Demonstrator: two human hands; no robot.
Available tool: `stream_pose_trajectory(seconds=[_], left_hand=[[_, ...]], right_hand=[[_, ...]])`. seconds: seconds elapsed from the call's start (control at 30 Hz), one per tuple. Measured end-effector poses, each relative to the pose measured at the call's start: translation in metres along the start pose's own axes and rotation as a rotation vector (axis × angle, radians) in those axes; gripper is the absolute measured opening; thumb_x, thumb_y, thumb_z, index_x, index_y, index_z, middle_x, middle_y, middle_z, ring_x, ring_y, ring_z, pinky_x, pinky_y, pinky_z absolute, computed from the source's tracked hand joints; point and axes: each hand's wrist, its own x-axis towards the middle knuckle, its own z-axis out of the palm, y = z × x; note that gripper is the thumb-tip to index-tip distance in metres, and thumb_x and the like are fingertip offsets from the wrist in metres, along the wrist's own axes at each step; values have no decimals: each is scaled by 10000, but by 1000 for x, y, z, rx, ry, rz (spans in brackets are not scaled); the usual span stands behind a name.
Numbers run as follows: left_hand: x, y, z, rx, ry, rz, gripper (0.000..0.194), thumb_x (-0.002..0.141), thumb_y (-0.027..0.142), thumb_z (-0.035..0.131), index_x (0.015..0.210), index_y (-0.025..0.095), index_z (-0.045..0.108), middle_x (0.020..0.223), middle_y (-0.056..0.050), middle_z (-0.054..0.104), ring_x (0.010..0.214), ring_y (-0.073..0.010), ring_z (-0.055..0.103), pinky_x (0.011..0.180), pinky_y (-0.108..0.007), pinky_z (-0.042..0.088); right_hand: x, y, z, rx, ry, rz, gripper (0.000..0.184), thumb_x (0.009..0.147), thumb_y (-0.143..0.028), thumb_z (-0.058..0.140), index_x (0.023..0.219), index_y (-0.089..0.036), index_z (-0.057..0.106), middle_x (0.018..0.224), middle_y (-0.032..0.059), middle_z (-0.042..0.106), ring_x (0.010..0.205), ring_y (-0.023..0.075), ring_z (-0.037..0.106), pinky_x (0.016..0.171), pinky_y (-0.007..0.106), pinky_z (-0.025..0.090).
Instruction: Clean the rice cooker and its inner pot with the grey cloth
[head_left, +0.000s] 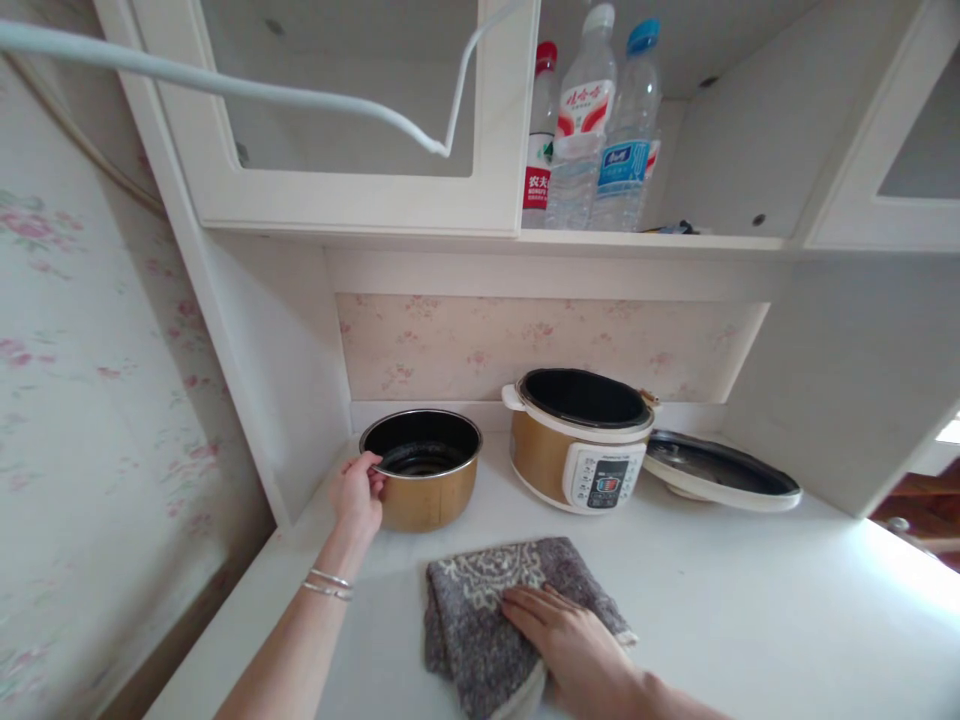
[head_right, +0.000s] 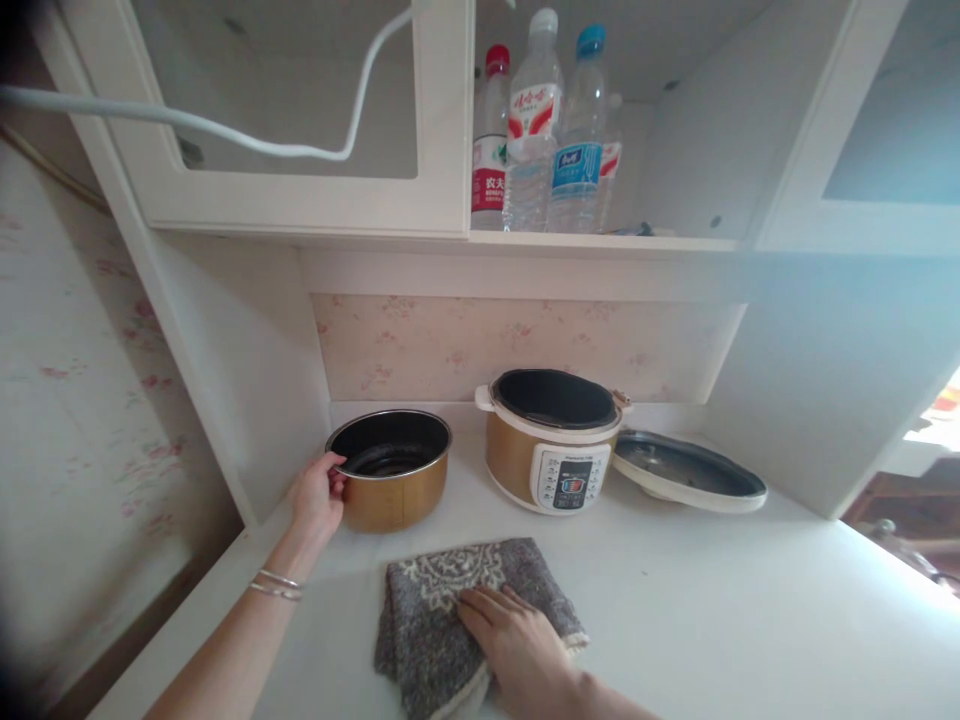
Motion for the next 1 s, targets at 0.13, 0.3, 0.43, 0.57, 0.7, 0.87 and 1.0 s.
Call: stream_pose_trajectory(seconds=[0.13,0.3,0.43,0.57,0.7,0.87,1.0], left_hand=[[3,-2,-6,-17,-17,-19,213,487,130,669,605,153,493,455,82,475,402,-36,418,351,-137,235],[8,-4,-16,-29,-38,-36,240,480,131,684,625,158,495,450,87,477,393,-37,419,343,-137,232],[10,-8,-24,-29,-73,-49,243,488,142,700,645,158,515,450,85,487,382,-41,424,337,-143,235],[13,-14,-32,-12,-107,-65,239,513,164,710,635,164,504,453,84,489,369,-43,428,328,-145,230],[16,-16,-41,24,-185,-57,241,557,218,730,635,169,508,445,91,464,344,-41,401,322,-156,238],[18,-18,-47,65,-249,-10,283,603,287,725,631,186,462,449,102,443,318,-44,385,311,-171,238],[19,-20,-48,62,-245,0,284,624,310,699,635,192,442,441,111,417,302,-39,365,301,-169,205]], right_hand=[[19,15,-29,210,73,336,549,664,-38,441,1110,-288,640,1076,21,695,1026,213,634,890,308,477],[48,35,-83,871,135,630,274,750,-228,542,1005,-195,639,888,55,721,845,226,678,782,350,532],[74,39,-129,1207,265,786,322,741,-321,619,1031,-181,611,824,76,713,754,242,688,684,372,560],[122,21,-156,1036,515,635,366,736,-315,627,1088,-218,594,869,40,706,773,225,679,663,348,552],[189,-8,-154,562,705,332,334,780,-256,546,1108,-212,594,959,27,694,871,210,647,769,342,515],[264,-22,-113,-58,444,-235,493,773,-43,426,1213,-214,568,1203,57,620,1155,196,521,979,332,398],[308,-12,-74,-284,-20,-480,450,807,-20,437,1151,-242,624,1253,38,599,1285,205,392,1085,420,251]])
